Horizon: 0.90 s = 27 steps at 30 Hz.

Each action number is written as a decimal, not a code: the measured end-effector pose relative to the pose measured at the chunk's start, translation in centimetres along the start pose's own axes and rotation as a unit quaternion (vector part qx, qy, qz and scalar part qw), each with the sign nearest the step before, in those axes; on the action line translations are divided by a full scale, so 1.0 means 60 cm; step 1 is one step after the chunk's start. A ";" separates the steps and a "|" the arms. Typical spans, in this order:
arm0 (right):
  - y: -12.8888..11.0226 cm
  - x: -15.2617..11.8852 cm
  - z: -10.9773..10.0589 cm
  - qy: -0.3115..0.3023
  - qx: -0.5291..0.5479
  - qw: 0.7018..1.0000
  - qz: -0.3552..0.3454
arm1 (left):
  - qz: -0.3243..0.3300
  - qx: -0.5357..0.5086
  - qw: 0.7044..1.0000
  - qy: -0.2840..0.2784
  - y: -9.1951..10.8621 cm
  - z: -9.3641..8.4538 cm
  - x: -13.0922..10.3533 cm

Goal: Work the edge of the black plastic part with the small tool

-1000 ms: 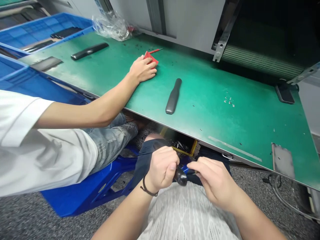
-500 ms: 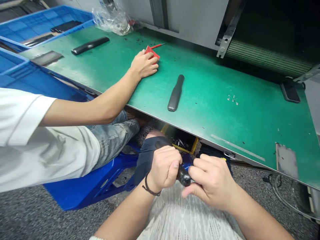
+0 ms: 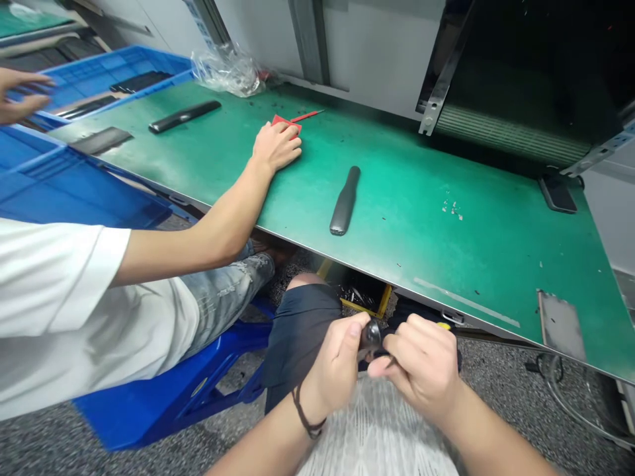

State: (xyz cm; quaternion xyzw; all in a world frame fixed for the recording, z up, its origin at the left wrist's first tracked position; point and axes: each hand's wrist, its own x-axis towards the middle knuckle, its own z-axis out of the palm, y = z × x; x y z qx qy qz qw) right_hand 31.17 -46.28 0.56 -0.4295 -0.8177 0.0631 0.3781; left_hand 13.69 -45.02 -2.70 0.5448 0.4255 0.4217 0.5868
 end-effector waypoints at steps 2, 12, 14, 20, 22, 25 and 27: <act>0.009 0.000 -0.005 -0.005 0.101 0.994 0.031 | -0.038 -0.082 0.994 -0.062 -0.001 -0.005 0.004; 0.038 0.042 -0.044 -0.085 -0.024 0.995 0.042 | -0.079 -0.071 0.986 -0.128 0.012 -0.010 -0.005; 0.038 0.052 -0.044 -0.104 -0.035 0.993 0.041 | -0.074 -0.055 0.988 -0.123 0.015 -0.009 -0.007; 0.035 0.064 -0.048 -0.131 -0.038 0.990 0.034 | -0.063 -0.058 0.990 -0.110 0.014 -0.006 -0.013; 0.034 0.063 -0.047 -0.107 -0.061 0.992 0.024 | -0.072 -0.074 0.989 -0.106 0.009 -0.004 -0.014; 0.031 0.057 -0.041 -0.079 -0.110 0.991 0.006 | -0.088 -0.090 0.988 -0.091 0.003 0.001 -0.016; 0.027 0.052 -0.033 -0.058 -0.139 0.989 -0.005 | -0.093 -0.104 0.987 -0.081 0.003 0.006 -0.015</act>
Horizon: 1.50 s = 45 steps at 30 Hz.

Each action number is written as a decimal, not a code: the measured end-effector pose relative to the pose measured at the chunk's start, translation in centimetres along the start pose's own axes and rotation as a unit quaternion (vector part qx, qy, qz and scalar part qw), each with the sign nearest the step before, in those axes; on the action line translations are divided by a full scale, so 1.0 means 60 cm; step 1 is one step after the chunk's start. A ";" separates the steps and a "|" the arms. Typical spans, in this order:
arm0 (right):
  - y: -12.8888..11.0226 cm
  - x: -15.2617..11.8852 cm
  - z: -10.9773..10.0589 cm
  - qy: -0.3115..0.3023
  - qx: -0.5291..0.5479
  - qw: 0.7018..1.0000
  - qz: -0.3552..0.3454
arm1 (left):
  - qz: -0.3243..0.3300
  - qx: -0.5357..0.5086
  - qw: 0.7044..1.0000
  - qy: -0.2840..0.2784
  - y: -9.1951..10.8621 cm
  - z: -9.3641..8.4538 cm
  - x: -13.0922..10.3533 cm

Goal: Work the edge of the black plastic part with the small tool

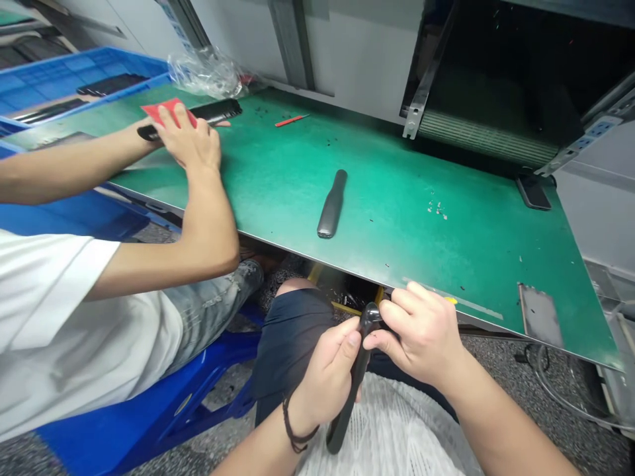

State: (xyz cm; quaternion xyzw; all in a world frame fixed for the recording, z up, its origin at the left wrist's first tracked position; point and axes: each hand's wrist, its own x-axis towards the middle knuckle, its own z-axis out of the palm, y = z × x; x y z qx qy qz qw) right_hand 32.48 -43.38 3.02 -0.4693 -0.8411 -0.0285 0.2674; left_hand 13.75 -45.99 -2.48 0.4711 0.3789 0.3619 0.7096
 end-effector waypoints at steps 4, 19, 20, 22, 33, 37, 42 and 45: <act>-0.013 -0.009 0.017 0.029 -0.029 0.999 0.002 | 0.014 -0.042 0.999 0.018 0.008 0.010 0.007; -0.050 -0.043 0.052 -0.045 -0.005 0.999 -0.005 | 0.017 -0.029 0.981 0.191 0.027 0.006 0.037; -0.051 -0.045 0.052 -0.049 -0.003 0.999 -0.005 | 0.017 -0.036 0.981 0.192 0.027 0.005 0.038; -0.052 -0.049 0.052 -0.056 0.004 0.998 -0.004 | 0.015 -0.049 0.981 0.189 0.027 0.006 0.041; -0.064 -0.060 0.055 -0.080 0.044 0.996 0.005 | 0.018 -0.125 0.972 0.200 0.029 0.009 0.051; -0.068 -0.061 0.054 -0.089 0.043 0.995 -0.013 | 0.006 -0.160 0.964 0.211 0.041 0.008 0.056; -0.081 -0.070 0.055 -0.128 0.062 0.989 -0.039 | 0.014 -0.205 0.948 0.241 0.058 -0.008 0.065; -0.088 -0.075 0.058 -0.146 0.074 0.985 -0.049 | 0.038 -0.228 0.937 0.261 0.062 -0.023 0.070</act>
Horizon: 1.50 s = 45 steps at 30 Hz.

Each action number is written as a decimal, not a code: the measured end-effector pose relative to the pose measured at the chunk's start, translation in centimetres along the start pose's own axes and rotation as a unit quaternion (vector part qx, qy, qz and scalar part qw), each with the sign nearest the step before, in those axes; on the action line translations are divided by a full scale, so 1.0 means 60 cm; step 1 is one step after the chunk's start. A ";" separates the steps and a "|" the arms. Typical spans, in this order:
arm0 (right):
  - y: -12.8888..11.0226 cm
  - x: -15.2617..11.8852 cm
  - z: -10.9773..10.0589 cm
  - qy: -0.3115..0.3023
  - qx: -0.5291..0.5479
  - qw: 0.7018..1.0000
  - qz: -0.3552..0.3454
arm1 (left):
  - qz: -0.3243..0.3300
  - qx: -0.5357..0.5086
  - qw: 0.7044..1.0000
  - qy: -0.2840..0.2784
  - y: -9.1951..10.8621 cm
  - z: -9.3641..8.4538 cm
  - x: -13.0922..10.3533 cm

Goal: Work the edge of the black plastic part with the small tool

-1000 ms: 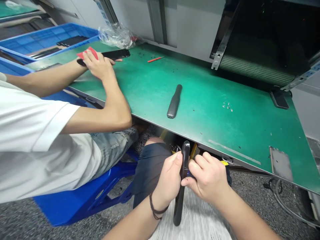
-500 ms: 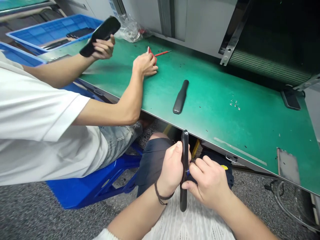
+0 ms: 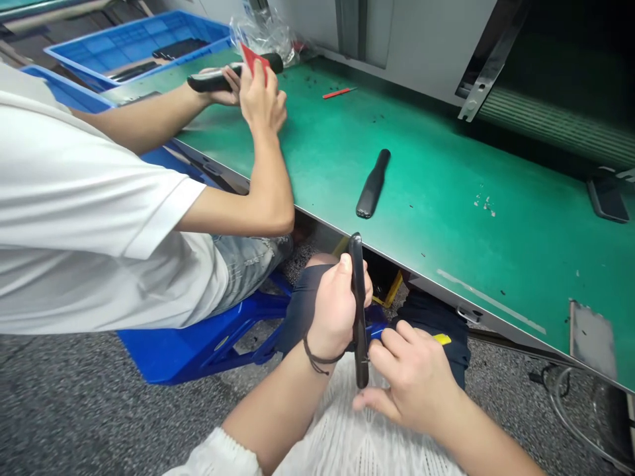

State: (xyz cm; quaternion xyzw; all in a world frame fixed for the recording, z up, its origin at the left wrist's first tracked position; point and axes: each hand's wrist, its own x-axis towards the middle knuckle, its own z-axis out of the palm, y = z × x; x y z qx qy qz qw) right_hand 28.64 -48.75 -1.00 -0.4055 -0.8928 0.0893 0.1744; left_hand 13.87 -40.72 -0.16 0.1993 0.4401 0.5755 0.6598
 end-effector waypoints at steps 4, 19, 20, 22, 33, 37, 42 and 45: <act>-0.003 0.002 0.003 0.008 -0.018 1.000 -0.005 | 0.019 -0.031 0.998 0.046 0.007 -0.010 0.010; 0.036 -0.021 0.034 0.152 -0.024 0.986 0.071 | 0.010 -0.170 0.971 0.167 -0.005 -0.046 0.054; 0.049 -0.024 0.043 0.141 -0.011 0.984 0.107 | 0.008 -0.176 0.970 0.169 -0.006 -0.050 0.057; 0.078 -0.028 0.060 0.111 -0.001 0.979 0.172 | 0.003 -0.190 0.967 0.170 -0.007 -0.056 0.063; 0.039 -0.004 0.061 0.095 0.382 0.899 0.194 | -0.017 -0.205 0.965 0.163 -0.049 -0.056 0.086; 0.025 0.007 0.054 0.191 0.364 0.890 0.199 | 0.035 -0.032 0.986 0.160 -0.066 -0.068 0.088; 0.024 0.004 0.029 0.221 0.351 0.882 0.225 | 0.410 0.351 0.829 0.146 -0.060 -0.098 0.033; 0.017 0.003 0.016 0.188 0.373 0.885 0.206 | 0.420 0.455 0.777 -0.112 -0.053 -0.100 0.000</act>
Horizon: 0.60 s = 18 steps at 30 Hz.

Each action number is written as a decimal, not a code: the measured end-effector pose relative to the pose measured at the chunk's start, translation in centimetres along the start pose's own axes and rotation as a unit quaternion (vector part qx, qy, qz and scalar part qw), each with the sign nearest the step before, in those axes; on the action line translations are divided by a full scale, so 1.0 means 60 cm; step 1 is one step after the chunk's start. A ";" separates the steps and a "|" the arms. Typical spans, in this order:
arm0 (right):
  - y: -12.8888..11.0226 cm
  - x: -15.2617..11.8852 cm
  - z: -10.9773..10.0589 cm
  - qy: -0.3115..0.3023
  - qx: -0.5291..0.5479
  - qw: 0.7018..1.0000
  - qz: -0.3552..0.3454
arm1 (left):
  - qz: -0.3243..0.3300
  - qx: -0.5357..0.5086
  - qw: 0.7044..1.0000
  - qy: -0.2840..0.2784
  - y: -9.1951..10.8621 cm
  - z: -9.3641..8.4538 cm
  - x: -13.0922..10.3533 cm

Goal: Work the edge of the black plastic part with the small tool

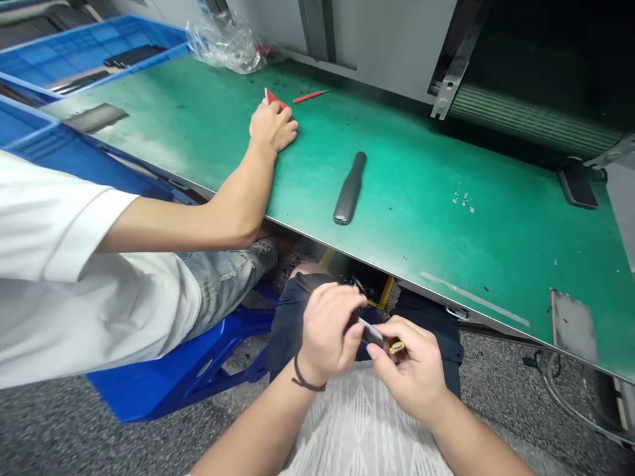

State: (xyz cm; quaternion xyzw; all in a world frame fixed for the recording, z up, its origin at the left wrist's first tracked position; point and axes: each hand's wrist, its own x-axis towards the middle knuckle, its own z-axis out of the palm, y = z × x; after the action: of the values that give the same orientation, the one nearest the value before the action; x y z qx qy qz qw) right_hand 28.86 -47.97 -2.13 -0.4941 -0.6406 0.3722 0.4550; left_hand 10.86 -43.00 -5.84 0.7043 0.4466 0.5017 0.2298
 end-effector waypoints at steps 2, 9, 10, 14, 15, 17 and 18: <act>-0.003 -0.001 -0.005 -0.011 0.011 1.000 -0.007 | 0.009 -0.015 0.996 -0.089 0.005 -0.001 -0.001; 0.033 0.009 -0.059 0.004 -0.208 0.978 -0.018 | 0.030 -0.003 0.998 -0.056 -0.016 0.000 0.010; 0.034 0.012 -0.067 -0.017 -0.241 0.970 -0.004 | 0.037 -0.001 0.998 -0.059 -0.016 -0.001 0.011; 0.014 0.023 -0.089 -0.092 -0.275 0.957 -0.006 | 0.051 0.015 0.996 -0.071 -0.006 -0.005 0.021; 0.005 0.025 -0.091 -0.114 -0.266 0.957 -0.025 | 0.064 0.023 0.995 -0.074 -0.003 -0.006 0.024; -0.013 0.029 -0.091 -0.152 -0.252 0.953 -0.064 | 0.102 0.045 0.990 -0.082 0.003 -0.007 0.032; -0.019 0.030 -0.089 -0.165 -0.251 0.951 -0.081 | 0.124 0.056 0.987 -0.085 0.006 -0.008 0.035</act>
State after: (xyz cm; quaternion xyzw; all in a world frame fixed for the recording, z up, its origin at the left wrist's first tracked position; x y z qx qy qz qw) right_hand 33.41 -46.34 0.99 -0.4707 -0.8170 0.2381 0.2329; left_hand 10.77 -41.45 -4.33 0.8060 0.3621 0.4390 0.1630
